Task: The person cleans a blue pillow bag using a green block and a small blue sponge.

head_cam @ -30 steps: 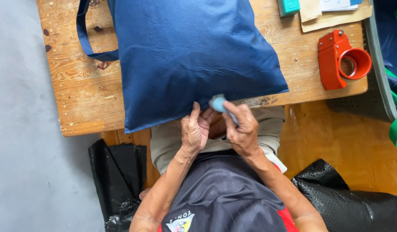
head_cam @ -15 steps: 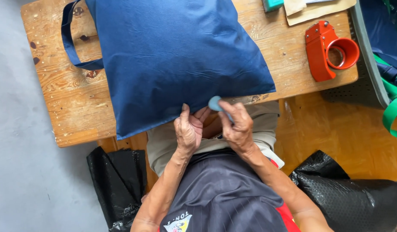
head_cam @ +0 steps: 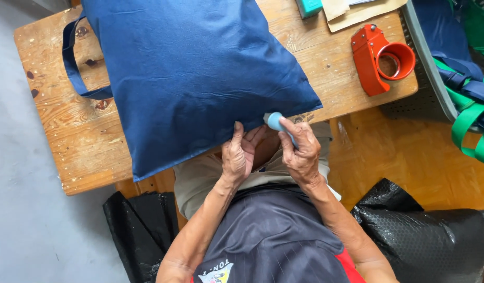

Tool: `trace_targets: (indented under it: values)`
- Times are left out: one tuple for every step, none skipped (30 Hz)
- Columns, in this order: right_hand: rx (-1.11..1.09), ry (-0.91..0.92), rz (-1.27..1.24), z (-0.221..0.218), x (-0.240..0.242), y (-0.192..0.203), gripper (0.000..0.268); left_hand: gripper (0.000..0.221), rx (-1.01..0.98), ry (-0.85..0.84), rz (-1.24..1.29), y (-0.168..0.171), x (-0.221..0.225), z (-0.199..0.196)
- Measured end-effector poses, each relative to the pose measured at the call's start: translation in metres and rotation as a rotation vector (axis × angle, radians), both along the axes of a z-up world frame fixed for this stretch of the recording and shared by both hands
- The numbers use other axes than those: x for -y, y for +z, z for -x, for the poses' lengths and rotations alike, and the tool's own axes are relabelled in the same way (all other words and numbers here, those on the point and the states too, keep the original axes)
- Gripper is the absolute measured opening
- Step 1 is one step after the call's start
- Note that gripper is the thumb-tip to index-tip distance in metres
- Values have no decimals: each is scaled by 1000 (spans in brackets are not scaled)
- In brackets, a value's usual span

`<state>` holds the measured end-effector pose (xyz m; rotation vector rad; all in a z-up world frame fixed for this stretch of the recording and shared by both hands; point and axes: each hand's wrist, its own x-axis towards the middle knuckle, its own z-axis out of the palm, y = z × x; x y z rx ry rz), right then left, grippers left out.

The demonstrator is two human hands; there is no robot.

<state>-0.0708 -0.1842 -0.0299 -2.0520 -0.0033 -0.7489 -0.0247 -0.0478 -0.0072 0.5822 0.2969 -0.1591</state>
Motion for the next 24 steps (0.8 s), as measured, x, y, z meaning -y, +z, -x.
trace_targets:
  values:
    - [2, -7, -2, -1, -8, 1, 29, 23, 2, -7, -2, -11, -2, -1]
    - [-4, 26, -36, -3, -16, 2, 30, 24, -24, -29, -19, -22, -4, -3]
    - [-13, 57, -71, -3, -25, 3, 31, 25, -53, -53, -38, -33, -6, -3]
    - [-15, 47, -75, -2, -34, 4, 31, 25, -55, -63, -41, -62, -12, 0]
    - [-22, 68, -75, -2, -43, 5, 31, 24, -46, -21, -57, -90, -18, 3]
    - [-29, 89, -75, -3, -52, 6, 30, 23, -37, 20, -73, -118, -25, 4]
    - [-26, 85, -78, -4, -44, 6, 30, 23, -33, 17, -77, -92, -21, 4]
    - [-12, 24, -53, -4, -36, 5, 29, 24, -7, -18, -82, -66, -17, 3]
    - [-3, -34, -25, -3, -27, 5, 28, 26, 15, -49, -85, -40, -12, 5]
    - [-4, -33, -27, -2, -17, 4, 28, 26, 14, -48, -86, -35, -12, 6]
    - [-12, -78, 1, -3, -5, 4, 28, 27, 24, -46, -96, -31, -9, 6]
    - [-20, -123, 28, -4, 8, 3, 28, 29, 34, -43, -107, -26, -7, 6]
    - [-26, -123, 28, -2, 3, -1, 28, 29, 29, -44, -107, -29, -7, 7]
    - [-36, -124, -15, 0, -1, -5, 28, 34, 23, -47, -99, -32, -7, 8]
    - [-41, -129, -58, 1, -5, -9, 29, 39, 22, -54, -92, -34, -6, 7]
    - [-42, -134, -59, 0, -16, -8, 29, 39, 21, -60, -93, -47, -8, 5]
    - [-47, -36, -106, 1, -28, -7, 30, 39, 1, -20, -123, -60, -12, 5]
    - [-52, 63, -153, 1, -40, -5, 31, 40, -18, 20, -153, -72, -15, 4]
    - [-46, 61, -152, 1, -42, -5, 31, 40, -13, 18, -153, -64, -14, 5]
    - [-38, 55, -137, 0, -44, -5, 31, 39, -24, 25, -170, -56, -13, 5]
    - [-35, 50, -123, 1, -47, -5, 30, 39, -39, 34, -188, -47, -13, 8]
    - [-34, 51, -124, 2, -35, -9, 30, 39, -39, 34, -189, -42, -11, 7]
    - [-22, -18, -70, 3, -23, -14, 30, 40, -14, 12, -161, -38, -9, 7]
    - [-9, -87, -16, 4, -10, -18, 29, 41, 11, -10, -132, -33, -7, 7]
